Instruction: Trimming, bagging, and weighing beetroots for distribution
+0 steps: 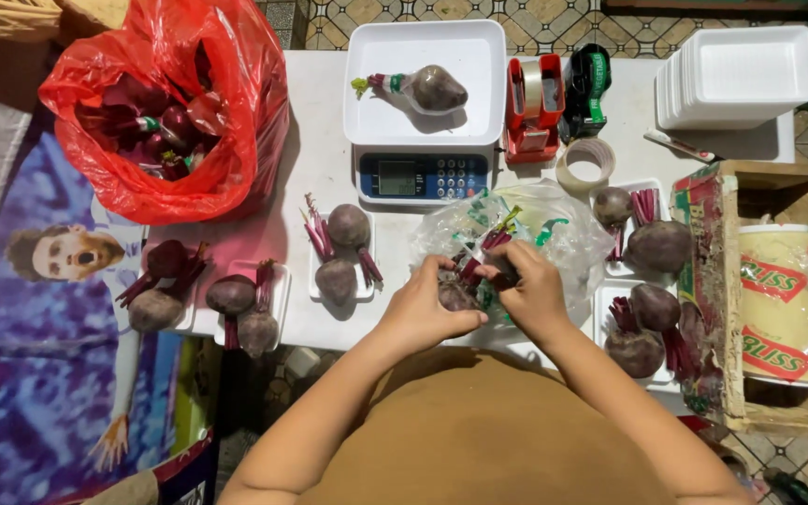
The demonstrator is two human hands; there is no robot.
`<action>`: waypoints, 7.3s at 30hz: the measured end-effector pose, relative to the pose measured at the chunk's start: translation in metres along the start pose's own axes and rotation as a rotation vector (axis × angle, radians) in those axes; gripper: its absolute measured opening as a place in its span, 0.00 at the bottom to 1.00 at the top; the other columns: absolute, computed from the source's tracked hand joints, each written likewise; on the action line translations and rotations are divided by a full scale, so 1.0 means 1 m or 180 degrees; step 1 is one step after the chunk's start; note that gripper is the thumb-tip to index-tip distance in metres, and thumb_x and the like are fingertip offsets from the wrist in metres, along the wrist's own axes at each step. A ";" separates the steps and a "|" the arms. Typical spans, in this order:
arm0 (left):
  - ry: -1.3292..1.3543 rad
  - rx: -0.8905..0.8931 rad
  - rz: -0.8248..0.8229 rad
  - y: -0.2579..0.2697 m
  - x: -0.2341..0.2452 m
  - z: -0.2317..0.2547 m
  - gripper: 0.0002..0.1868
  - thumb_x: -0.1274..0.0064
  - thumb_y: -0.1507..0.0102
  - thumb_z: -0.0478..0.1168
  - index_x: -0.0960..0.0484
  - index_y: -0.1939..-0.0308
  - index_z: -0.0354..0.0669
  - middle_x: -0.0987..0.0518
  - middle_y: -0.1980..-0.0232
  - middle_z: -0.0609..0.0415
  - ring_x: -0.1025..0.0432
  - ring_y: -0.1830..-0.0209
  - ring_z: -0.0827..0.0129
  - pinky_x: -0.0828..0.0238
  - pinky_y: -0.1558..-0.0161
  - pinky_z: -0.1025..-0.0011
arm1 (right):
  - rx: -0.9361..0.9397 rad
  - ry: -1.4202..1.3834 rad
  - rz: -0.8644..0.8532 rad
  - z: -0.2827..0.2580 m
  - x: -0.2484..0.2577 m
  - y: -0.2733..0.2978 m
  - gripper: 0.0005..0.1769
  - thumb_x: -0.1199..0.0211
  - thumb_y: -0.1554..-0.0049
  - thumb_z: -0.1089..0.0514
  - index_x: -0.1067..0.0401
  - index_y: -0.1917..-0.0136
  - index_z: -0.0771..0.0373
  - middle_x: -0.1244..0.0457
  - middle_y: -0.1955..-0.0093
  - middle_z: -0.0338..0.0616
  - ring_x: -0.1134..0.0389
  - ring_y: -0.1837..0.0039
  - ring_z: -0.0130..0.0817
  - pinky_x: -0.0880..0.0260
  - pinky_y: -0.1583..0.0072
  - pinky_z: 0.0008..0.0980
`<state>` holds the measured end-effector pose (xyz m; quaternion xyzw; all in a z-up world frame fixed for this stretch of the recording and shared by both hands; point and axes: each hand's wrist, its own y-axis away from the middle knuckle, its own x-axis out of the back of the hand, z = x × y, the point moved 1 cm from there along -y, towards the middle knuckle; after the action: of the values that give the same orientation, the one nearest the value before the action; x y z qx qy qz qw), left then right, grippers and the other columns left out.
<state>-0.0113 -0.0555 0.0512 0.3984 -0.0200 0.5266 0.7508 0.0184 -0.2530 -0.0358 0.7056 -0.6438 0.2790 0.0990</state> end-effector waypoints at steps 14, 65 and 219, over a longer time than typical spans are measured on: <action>-0.0237 -0.0073 0.0103 0.011 0.008 -0.005 0.45 0.32 0.58 0.59 0.35 0.42 0.52 0.26 0.38 0.42 0.29 0.35 0.41 0.34 0.34 0.50 | 0.0219 0.1671 0.1291 0.089 0.028 -0.002 0.14 0.42 0.48 0.69 0.31 0.51 0.52 0.38 0.59 0.39 0.31 0.57 0.51 0.31 0.54 0.42; 0.3516 0.0102 0.0181 -0.025 0.035 -0.136 0.43 0.36 0.49 0.49 0.31 0.29 0.50 0.37 0.31 0.33 0.35 0.35 0.43 0.36 0.34 0.45 | -0.1101 0.2687 -0.1911 0.142 0.013 -0.012 0.22 0.29 0.52 0.46 0.21 0.43 0.42 0.28 0.50 0.44 0.24 0.44 0.49 0.23 0.44 0.48; 0.1033 -0.1225 0.0776 0.010 -0.022 0.023 0.54 0.24 0.61 0.51 0.29 0.33 0.46 0.26 0.39 0.40 0.31 0.36 0.41 0.35 0.35 0.48 | -0.0400 -0.0604 -0.0385 -0.063 0.079 0.019 0.24 0.48 0.36 0.58 0.30 0.27 0.59 0.34 0.30 0.54 0.38 0.27 0.54 0.39 0.30 0.54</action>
<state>-0.0204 -0.0860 0.0628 0.1536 -0.0469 0.6564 0.7371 -0.0155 -0.2916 0.0531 0.7588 -0.6228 0.1637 0.0982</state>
